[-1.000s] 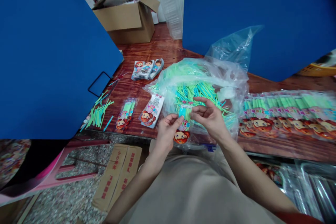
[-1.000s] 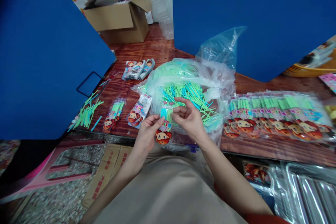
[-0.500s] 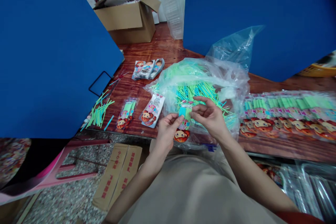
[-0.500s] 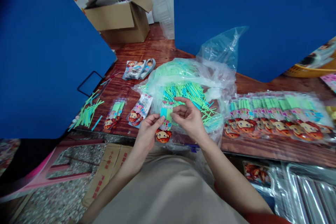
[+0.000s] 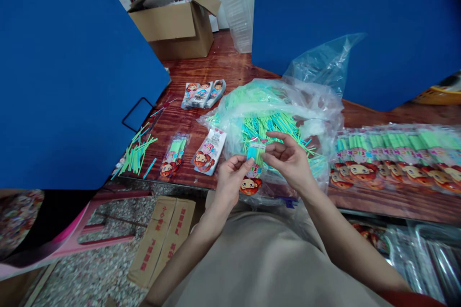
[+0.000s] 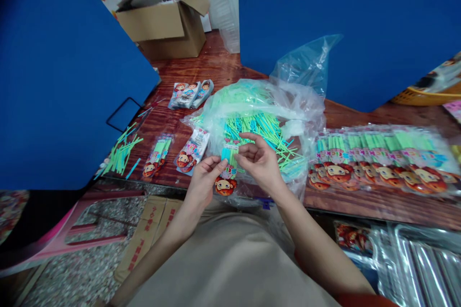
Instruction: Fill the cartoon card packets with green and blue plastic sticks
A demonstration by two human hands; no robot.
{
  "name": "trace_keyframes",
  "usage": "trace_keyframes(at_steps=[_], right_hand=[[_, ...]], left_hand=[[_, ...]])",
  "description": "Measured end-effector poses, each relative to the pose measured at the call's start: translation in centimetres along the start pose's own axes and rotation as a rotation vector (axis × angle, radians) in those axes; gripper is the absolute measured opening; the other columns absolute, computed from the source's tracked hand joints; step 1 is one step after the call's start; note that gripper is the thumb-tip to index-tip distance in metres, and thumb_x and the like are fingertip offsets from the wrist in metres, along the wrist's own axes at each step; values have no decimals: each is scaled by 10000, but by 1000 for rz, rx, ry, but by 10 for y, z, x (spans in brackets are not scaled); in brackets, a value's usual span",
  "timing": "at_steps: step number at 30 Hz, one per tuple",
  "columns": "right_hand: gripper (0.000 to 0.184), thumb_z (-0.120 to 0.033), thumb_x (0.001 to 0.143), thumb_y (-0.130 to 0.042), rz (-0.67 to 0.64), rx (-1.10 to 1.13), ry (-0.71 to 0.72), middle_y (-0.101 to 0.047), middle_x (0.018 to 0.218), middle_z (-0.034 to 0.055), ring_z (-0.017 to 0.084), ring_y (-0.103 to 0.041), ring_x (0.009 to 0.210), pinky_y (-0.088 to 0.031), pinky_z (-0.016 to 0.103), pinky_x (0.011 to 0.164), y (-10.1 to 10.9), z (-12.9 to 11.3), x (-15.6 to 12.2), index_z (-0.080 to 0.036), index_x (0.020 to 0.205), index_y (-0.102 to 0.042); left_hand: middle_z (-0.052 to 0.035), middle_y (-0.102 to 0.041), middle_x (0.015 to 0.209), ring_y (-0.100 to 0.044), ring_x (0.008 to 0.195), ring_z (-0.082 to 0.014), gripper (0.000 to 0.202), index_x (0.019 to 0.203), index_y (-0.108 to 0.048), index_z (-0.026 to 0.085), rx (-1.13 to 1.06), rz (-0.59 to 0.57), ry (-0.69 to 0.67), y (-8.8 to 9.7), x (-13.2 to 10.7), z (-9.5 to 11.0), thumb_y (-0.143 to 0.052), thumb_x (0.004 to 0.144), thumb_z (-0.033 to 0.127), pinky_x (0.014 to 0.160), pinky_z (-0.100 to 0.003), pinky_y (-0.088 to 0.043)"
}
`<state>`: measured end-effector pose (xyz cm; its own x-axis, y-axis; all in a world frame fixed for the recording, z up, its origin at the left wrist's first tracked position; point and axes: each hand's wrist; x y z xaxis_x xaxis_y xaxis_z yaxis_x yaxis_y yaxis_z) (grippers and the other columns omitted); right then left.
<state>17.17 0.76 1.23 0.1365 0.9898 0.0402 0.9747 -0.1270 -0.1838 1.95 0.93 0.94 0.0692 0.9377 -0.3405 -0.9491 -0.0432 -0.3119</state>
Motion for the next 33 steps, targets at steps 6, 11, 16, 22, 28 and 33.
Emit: trace_keyframes(at_steps=[6, 11, 16, 22, 28, 33], right_hand=[[482, -319, 705, -798, -15, 3, 8, -619, 735, -36, 115, -576, 632, -471, 250, 578, 0, 0, 0, -247, 1132, -585], [477, -304, 697, -802, -8, 16, -11, -627, 737, -31, 118, -576, 638, -480, 257, 595, 1, -1, -1, -249, 1122, -593], [476, -290, 715, -793, -30, 28, 0, -620, 741, -35, 105, -539, 601, -471, 254, 577, -1, 0, -1, -245, 1141, -585], [466, -288, 728, -785, -48, 32, 13, -580, 685, -61, 81, -480, 541, -430, 228, 528, -1, 2, -2, -229, 1142, -579], [475, -329, 729, -783, -40, -3, 21, -598, 704, -48, 88, -493, 551, -428, 230, 522, -2, 0, -2, -230, 1144, -574], [479, -348, 749, -770, -42, -35, 25, -622, 712, -36, 104, -518, 577, -428, 237, 530, -3, 1, -2, -229, 1164, -563]], left_hand=[[23, -623, 654, -498, 600, -80, 336, 718, -672, 145, -9, -13, 19, -1, 0, -2, -883, 571, 362, 623, -220, -378], [16, -640, 662, -513, 608, -86, 338, 729, -680, 149, -11, -21, 27, -1, -1, -3, -885, 573, 369, 626, -222, -390], [27, -628, 657, -505, 610, -82, 355, 719, -679, 150, -5, -23, 12, -2, -2, -2, -891, 557, 384, 632, -219, -393], [37, -602, 639, -482, 597, -73, 363, 707, -678, 143, -2, -34, 23, -3, -3, -3, -894, 550, 390, 615, -212, -375], [32, -609, 662, -493, 614, -78, 344, 722, -682, 147, 5, -35, 11, -3, -2, -5, -884, 573, 382, 630, -215, -384], [42, -589, 654, -484, 608, -74, 334, 722, -675, 152, 22, -42, -8, -2, -1, -7, -878, 586, 379, 633, -216, -386]])
Point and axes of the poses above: each hand's wrist, its own x-axis towards the middle knuckle, its own y-axis out of the back of the hand, z = x × y
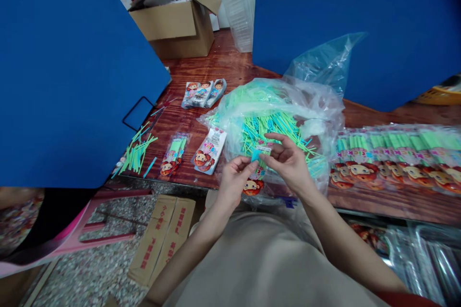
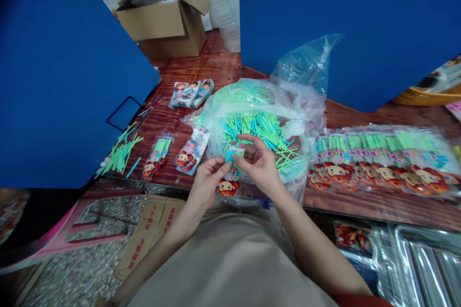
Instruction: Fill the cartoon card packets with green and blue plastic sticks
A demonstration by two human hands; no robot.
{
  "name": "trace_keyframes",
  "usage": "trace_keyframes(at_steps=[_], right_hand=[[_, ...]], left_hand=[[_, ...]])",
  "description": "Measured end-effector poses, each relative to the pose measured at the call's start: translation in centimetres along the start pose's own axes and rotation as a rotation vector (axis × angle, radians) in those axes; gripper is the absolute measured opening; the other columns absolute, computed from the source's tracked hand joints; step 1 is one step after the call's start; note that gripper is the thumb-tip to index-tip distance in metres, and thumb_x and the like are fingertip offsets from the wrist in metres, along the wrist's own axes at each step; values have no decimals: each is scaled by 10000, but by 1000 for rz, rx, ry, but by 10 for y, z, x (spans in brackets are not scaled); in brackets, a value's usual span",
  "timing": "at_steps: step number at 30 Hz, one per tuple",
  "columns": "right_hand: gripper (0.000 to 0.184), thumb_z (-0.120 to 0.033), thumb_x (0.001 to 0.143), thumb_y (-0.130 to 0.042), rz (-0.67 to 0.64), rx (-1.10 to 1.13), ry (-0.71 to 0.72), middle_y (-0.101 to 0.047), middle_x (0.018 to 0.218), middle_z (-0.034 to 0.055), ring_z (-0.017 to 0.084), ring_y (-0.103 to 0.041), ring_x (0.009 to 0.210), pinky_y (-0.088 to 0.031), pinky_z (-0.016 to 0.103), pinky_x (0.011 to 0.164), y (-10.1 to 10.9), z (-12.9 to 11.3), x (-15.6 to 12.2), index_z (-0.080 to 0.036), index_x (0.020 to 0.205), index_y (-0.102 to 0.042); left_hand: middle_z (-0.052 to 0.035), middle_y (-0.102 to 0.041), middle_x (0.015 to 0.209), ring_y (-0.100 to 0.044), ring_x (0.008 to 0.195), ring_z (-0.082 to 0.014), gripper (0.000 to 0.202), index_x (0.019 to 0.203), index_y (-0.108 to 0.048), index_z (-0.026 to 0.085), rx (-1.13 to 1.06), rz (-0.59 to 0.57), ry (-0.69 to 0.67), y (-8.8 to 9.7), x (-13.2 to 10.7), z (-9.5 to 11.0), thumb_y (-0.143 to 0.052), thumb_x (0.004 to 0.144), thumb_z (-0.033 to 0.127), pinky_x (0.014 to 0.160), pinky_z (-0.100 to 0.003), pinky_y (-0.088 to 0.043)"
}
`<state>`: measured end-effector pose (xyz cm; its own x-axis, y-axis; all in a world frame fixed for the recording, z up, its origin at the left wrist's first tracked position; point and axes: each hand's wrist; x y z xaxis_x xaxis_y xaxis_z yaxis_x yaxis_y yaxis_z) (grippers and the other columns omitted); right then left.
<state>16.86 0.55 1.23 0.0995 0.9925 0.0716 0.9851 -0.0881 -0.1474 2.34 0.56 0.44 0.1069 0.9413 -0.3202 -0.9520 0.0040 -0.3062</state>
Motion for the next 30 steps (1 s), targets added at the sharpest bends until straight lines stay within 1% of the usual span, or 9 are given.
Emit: trace_keyframes(at_steps=[5, 12, 18, 20, 22, 24, 26, 28, 30], right_hand=[[474, -364, 745, -772, 6, -14, -1, -599, 664, -47, 116, -524, 567, -415, 239, 513, 0, 1, -1, -240, 1154, -569], [488, -396, 728, -790, 19, -33, -2, -602, 682, -42, 127, -535, 577, -434, 255, 524, -1, -1, -1, -246, 1142, -580], [441, -413, 717, -812, 70, -57, 37, -448, 510, -99, 110, -493, 491, -437, 239, 492, -3, 2, 1, -239, 1077, -627], [398, -416, 738, -797, 97, -47, 16, -512, 533, -83, 118, -537, 519, -474, 246, 524, -2, 2, 0, -243, 1059, -638], [362, -426, 775, -765, 114, -18, -23, -639, 641, -39, 133, -610, 592, -530, 267, 599, 0, 2, -2, -244, 1063, -642], [372, -429, 798, -747, 117, 14, -66, -709, 719, -6, 152, -664, 645, -572, 300, 663, 4, 3, -3, -241, 1099, -637], [385, -429, 797, -751, 121, 11, -103, -736, 750, 18, 168, -693, 679, -586, 310, 676, 9, 6, -3, -231, 1107, -640], [398, -432, 782, -764, 97, -13, -133, -736, 733, 24, 179, -704, 685, -593, 313, 670, 13, 12, -2, -219, 1097, -645], [402, -438, 774, -767, 59, -53, -151, -730, 716, 26, 186, -708, 680, -596, 316, 666, 15, 18, -2, -207, 1081, -647]], left_hand=[[49, -571, 640, -468, 598, -69, 350, 710, -660, 155, 4, -1, -12, 1, 0, -2, -881, 579, 391, 611, -208, -375], [51, -558, 624, -462, 587, -72, 373, 689, -655, 154, 14, -3, -2, 2, 1, -1, -888, 555, 412, 588, -210, -368], [43, -578, 630, -478, 591, -77, 368, 713, -671, 156, 31, -14, 18, 1, 0, -3, -875, 576, 430, 604, -214, -384], [32, -599, 651, -491, 599, -79, 353, 726, -679, 152, 37, -33, 16, 3, 0, -3, -862, 604, 428, 603, -214, -391], [22, -611, 657, -500, 595, -83, 343, 718, -683, 147, 44, -49, 7, 9, 2, -1, -847, 625, 433, 600, -218, -402], [26, -600, 629, -494, 573, -83, 352, 690, -675, 146, 57, -9, -23, 23, 6, 5, -853, 607, 439, 586, -221, -406], [38, -581, 595, -484, 550, -81, 366, 664, -662, 151, 82, 98, -79, 45, 11, 16, -874, 559, 430, 570, -220, -402], [37, -591, 596, -488, 547, -84, 366, 660, -658, 156, 135, 224, -155, 77, 18, 29, -877, 537, 423, 565, -222, -405], [32, -599, 596, -488, 543, -91, 364, 658, -656, 161, 230, 332, -235, 115, 25, 44, -865, 537, 433, 562, -229, -407]])
Point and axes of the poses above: each hand's wrist, its own x-axis towards the middle knuckle, its own y-axis out of the back of the hand, z = x × y
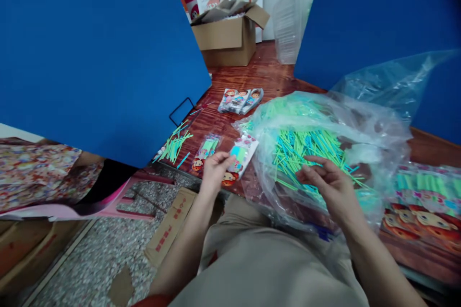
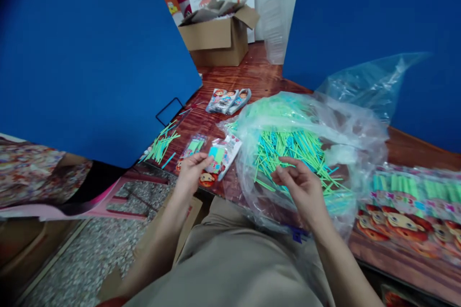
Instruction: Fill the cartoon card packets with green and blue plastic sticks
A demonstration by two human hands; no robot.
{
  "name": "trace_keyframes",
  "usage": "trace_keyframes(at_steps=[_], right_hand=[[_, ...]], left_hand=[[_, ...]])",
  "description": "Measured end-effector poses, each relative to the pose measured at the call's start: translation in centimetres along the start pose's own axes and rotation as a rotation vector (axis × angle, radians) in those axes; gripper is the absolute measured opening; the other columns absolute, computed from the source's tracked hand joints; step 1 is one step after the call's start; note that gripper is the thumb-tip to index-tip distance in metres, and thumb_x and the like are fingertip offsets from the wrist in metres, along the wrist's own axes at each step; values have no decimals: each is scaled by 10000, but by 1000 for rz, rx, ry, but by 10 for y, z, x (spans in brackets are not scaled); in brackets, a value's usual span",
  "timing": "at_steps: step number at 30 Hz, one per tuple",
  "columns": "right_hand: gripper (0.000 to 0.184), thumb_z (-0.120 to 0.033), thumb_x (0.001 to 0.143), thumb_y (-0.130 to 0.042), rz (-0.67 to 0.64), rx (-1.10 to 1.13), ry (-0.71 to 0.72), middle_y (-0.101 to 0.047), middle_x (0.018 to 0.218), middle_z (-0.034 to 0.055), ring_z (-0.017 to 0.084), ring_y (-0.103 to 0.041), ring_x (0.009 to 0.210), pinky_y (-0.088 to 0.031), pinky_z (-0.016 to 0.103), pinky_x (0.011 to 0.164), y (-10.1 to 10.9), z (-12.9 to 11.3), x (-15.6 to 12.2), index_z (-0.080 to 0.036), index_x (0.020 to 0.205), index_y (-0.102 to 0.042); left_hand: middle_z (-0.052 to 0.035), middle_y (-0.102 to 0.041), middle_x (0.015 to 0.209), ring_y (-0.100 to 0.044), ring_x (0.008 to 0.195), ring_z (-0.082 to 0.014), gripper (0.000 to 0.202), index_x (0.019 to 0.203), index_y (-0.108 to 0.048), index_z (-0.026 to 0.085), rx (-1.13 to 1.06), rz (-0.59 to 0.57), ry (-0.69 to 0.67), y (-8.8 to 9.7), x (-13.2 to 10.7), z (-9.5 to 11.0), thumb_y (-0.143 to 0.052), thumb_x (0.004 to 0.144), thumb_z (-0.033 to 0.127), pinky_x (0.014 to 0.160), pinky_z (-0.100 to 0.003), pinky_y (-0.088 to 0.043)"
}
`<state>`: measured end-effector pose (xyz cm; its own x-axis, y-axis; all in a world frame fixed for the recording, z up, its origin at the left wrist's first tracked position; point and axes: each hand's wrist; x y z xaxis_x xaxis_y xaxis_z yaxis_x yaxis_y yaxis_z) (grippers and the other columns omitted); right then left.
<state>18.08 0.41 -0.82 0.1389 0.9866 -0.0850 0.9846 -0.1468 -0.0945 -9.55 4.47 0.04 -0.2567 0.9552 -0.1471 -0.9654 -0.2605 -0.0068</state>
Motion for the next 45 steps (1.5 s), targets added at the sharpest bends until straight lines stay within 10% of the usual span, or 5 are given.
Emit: trace_keyframes(at_steps=[7, 20, 30, 38, 45], right_hand=[[326, -451, 871, -639, -99, -376, 193, -723, 763, 40, 194, -707, 688, -569, 301, 649, -7, 16, 0, -198, 1074, -661], [281, -431, 906, -568, -21, -770, 458, -778, 902, 49, 207, -749, 718, -573, 295, 651, 6, 33, -3, -220, 1038, -699], [221, -367, 924, -540, -26, -773, 576, -782, 922, 64, 236, -755, 774, -605, 345, 731, -6, 24, -7, -233, 972, -710], [202, -344, 927, -544, 24, -776, 590, -782, 926, 59, 235, -756, 790, -604, 339, 730, 14, 38, -16, -236, 989, -702], [213, -353, 915, -555, 132, -719, 550, -785, 894, 69, 239, -752, 740, -611, 364, 738, 19, 62, -17, -223, 966, -716]], left_hand=[[-3, -623, 580, -581, 614, -163, 306, 627, -640, 180, 588, 244, -39, 84, 75, -1, -740, 677, 465, 595, -262, -429], [-132, -724, 966, -653, 957, -280, 289, 1051, -706, 150, 979, 525, -167, 106, 81, 9, -607, 855, 339, 839, -342, -442], [-97, -722, 916, -639, 952, -252, 203, 893, -713, 199, 1007, -90, -347, -2, 61, -13, -729, 802, 380, 881, -328, -432], [-37, -685, 778, -630, 802, -223, 345, 761, -647, 215, 996, 11, -68, -23, 77, -35, -835, 643, 479, 711, -291, -408], [-7, -657, 738, -585, 702, -170, 249, 732, -649, 212, 910, 134, -151, -20, 69, -52, -705, 788, 448, 636, -266, -353]])
Point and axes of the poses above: each hand's wrist, its own x-axis towards the middle knuckle, its own y-axis out of the back of the hand, z = x × y
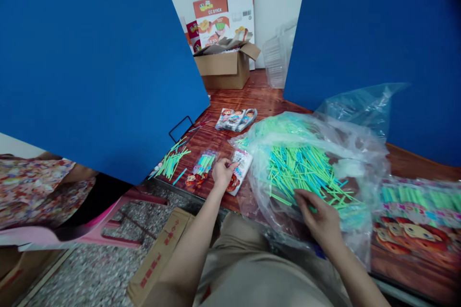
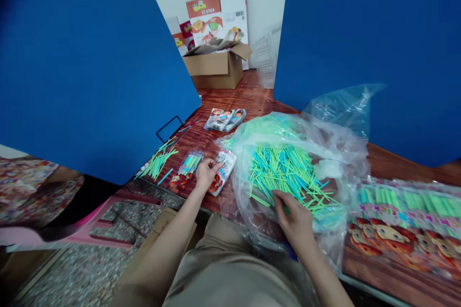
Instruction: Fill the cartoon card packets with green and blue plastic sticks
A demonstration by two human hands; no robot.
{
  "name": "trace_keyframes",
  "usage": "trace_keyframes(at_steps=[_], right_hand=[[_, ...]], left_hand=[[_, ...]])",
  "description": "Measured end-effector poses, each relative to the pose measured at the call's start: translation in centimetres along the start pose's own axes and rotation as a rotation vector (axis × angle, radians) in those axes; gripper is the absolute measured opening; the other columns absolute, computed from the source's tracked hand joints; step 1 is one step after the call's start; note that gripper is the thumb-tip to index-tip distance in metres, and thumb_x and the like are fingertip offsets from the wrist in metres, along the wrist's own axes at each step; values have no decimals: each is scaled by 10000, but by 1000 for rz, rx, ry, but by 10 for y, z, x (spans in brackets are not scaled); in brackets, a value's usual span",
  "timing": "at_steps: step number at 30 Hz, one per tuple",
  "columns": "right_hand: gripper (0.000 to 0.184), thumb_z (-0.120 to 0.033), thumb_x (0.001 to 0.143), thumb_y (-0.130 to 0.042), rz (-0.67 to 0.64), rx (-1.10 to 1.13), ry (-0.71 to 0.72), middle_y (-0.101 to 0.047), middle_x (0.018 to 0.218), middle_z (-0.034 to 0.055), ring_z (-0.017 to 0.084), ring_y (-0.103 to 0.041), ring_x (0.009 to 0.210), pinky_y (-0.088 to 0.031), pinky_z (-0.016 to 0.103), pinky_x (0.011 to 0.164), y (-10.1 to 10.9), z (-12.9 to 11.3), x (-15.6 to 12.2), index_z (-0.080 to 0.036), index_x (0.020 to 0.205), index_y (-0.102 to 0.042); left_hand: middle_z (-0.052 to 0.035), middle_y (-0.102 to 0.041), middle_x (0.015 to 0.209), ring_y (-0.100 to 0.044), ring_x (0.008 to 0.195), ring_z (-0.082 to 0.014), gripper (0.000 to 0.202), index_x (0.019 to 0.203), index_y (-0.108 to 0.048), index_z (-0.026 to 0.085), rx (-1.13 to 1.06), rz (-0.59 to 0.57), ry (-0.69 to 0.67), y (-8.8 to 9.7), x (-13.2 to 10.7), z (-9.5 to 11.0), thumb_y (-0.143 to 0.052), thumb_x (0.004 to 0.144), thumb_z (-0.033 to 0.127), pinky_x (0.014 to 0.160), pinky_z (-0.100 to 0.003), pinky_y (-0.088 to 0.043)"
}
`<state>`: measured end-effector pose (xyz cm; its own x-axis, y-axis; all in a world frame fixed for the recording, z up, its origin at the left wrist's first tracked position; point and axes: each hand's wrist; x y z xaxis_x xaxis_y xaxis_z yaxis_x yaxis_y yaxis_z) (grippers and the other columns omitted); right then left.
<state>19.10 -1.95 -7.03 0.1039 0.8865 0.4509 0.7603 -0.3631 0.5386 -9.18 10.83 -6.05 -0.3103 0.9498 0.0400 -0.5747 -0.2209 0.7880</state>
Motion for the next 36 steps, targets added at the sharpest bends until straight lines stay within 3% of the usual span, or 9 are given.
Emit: trace_keyframes(at_steps=[6, 16, 21, 28, 36], right_hand=[[250, -421, 895, -592, 66, 127, -134, -780, 890, 77, 248, -749, 754, -610, 374, 728, -4, 9, -6, -209, 942, -716], [284, -441, 878, -607, 95, 129, -117, -781, 891, 84, 238, -740, 730, -599, 374, 736, -1, 9, -9, -192, 942, -729], [281, -435, 879, -598, 138, 149, -117, -777, 877, 90, 228, -728, 736, -588, 359, 720, 2, 5, -10, -188, 930, -721], [315, -441, 879, -599, 188, 249, -183, -758, 862, 90, 211, -709, 709, -568, 351, 705, -2, 12, -12, -162, 976, -708], [454, -507, 914, -462, 161, 119, -193, -743, 802, 78, 186, -669, 646, -529, 302, 615, -5, 11, -5, -133, 1047, -681]], left_hand=[[-13, -657, 762, -576, 737, -169, 278, 716, -640, 201, -34, 71, -82, -3, -5, -5, -610, 856, 440, 696, -263, -379], [-33, -632, 715, -578, 727, -182, 346, 642, -566, 203, -30, 144, -150, -3, -10, -8, -517, 919, 404, 704, -272, -377], [-62, -685, 750, -616, 745, -192, 355, 715, -647, 191, -81, 168, -193, -5, -11, -11, -479, 939, 410, 727, -275, -414], [-114, -756, 984, -678, 897, -232, 398, 1026, -730, 157, -212, 242, -264, -6, -14, -12, -451, 952, 431, 822, -298, -467], [-143, -731, 961, -664, 935, -257, 286, 944, -728, 156, -299, 441, -333, -7, -16, -14, -507, 917, 334, 887, -358, -468]])
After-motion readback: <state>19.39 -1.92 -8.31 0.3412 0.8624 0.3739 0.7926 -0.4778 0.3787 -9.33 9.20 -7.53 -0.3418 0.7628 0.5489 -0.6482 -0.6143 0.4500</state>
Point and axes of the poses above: each hand's wrist, its own x-axis towards the middle knuckle, its own y-axis out of the back of the hand, z = x × y
